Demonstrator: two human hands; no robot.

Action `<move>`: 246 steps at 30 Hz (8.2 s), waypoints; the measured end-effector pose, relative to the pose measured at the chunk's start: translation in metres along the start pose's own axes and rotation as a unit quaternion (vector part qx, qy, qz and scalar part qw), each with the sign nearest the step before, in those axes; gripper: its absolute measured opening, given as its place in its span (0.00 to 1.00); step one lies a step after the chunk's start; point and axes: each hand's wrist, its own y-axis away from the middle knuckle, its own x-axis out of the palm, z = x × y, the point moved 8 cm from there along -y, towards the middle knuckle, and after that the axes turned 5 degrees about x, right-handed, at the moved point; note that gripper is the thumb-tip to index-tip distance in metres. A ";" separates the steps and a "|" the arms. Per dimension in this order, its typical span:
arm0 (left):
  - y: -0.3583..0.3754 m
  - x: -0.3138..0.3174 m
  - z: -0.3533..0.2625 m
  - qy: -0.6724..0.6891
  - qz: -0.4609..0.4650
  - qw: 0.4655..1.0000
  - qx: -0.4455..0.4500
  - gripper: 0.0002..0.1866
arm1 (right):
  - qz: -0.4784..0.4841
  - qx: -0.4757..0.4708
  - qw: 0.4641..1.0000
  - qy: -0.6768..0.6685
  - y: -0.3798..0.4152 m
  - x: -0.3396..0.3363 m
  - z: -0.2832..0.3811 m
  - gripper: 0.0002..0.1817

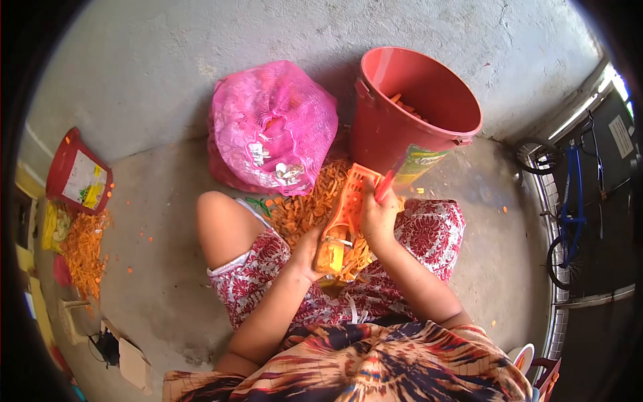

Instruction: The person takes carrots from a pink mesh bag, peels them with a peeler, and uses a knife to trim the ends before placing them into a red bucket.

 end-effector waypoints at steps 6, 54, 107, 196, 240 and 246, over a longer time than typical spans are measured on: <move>0.003 -0.002 0.001 -0.034 -0.046 0.998 0.000 0.18 | -0.004 -0.048 0.989 0.139 0.005 0.002 0.009 0.11; 0.015 0.008 0.010 0.051 0.067 0.995 -0.055 0.19 | 0.162 0.039 0.986 0.026 0.024 0.013 -0.005 0.13; -0.005 0.011 -0.006 0.021 -0.071 0.997 -0.002 0.21 | 0.124 0.118 0.981 -0.087 0.014 0.004 -0.006 0.09; -0.007 -0.002 -0.003 -0.076 -0.014 0.997 -0.015 0.18 | 0.105 -0.093 0.985 0.097 0.007 0.012 0.019 0.04; -0.008 0.002 -0.015 0.009 -0.099 0.993 0.065 0.17 | 0.142 0.045 0.988 -0.040 0.020 0.015 -0.003 0.06; -0.011 0.004 -0.006 0.012 0.171 0.985 0.004 0.18 | 0.108 -0.002 0.990 0.095 0.012 0.006 -0.018 0.03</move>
